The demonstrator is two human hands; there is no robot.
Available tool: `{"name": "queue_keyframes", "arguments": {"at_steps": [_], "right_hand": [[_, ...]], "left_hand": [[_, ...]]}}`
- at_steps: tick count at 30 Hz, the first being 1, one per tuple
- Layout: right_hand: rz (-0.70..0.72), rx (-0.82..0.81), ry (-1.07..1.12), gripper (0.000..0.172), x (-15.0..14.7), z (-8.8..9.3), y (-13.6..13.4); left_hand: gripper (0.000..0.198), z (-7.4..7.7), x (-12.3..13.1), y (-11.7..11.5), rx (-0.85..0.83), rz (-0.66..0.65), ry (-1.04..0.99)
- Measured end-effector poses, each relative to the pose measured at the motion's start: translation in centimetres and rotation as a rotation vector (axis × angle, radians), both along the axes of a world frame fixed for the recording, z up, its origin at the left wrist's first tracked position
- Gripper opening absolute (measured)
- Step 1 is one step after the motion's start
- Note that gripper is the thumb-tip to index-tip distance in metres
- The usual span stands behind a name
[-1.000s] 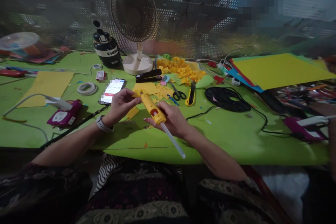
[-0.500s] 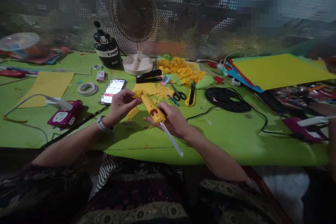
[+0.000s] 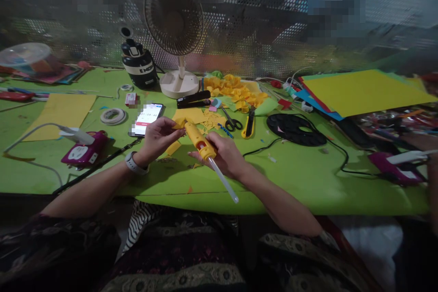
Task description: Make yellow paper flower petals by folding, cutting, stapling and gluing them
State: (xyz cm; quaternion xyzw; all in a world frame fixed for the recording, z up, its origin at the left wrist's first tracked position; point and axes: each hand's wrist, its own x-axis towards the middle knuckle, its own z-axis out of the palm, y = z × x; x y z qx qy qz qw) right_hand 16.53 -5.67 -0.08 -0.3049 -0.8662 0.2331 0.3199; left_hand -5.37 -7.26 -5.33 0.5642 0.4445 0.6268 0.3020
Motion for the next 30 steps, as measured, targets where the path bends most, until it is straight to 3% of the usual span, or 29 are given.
{"name": "queue_keyframes", "arguments": {"at_steps": [30], "right_hand": [[-0.007, -0.017, 0.002, 0.052, 0.05, -0.07, -0.04]], "left_hand": [[0.027, -0.10, -0.08, 0.00, -0.003, -0.006, -0.009]]}}
